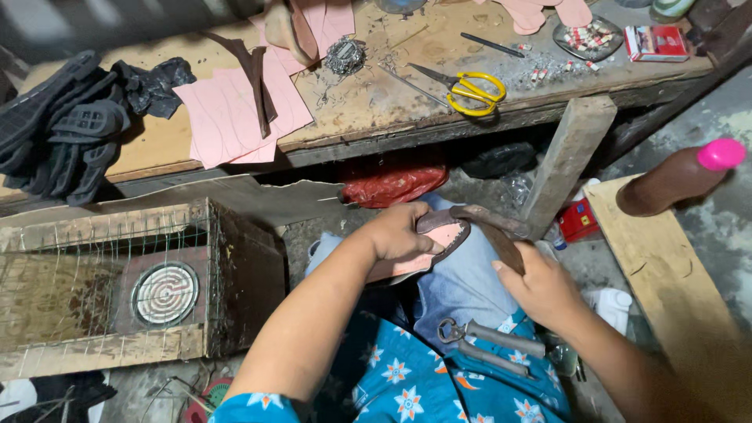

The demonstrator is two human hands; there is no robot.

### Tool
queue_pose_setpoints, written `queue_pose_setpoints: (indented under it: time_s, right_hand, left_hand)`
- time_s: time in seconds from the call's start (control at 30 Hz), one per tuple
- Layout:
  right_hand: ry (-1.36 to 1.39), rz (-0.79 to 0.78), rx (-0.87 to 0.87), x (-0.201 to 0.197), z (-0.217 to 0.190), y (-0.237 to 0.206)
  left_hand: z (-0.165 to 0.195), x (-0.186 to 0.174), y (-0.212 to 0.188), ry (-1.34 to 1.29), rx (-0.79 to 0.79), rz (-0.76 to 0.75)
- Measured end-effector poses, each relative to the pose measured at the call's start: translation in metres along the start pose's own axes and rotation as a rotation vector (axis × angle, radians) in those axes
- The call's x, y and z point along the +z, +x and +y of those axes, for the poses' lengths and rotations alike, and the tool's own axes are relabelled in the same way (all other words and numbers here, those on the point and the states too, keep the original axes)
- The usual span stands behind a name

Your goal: The person is repairing a brown shoe by hand. They use pliers to pull and adjust the shoe's upper material and a hammer to tap the edges, working on the shoe while sitting on the floor.

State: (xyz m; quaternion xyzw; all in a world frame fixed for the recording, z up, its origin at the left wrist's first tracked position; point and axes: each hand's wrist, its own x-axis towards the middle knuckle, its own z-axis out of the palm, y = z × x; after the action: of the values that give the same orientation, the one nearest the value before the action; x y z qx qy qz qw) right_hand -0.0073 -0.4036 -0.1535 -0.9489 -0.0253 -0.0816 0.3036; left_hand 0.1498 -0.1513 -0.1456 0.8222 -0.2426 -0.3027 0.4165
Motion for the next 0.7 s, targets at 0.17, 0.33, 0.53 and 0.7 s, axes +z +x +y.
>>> queue_pose_setpoints:
  time_s: [0.17,0.33,0.53,0.7]
  right_hand:
    - [0.424,0.048,0.210,-0.006,0.006,-0.010]
    - [0.136,-0.064,0.066,-0.005,-0.011,0.001]
    - [0.045,-0.175,0.073,-0.006,-0.014,0.000]
    - [0.215,-0.016,0.091,0.011,-0.008,-0.002]
  left_hand:
    - [-0.001,0.001,0.001,-0.091,-0.005,-0.019]
    - [-0.002,-0.002,0.007,-0.019,-0.003,0.012]
    - [-0.008,0.002,0.007,-0.118,-0.005,-0.025]
    - [0.000,0.000,0.001,-0.149,0.017,0.003]
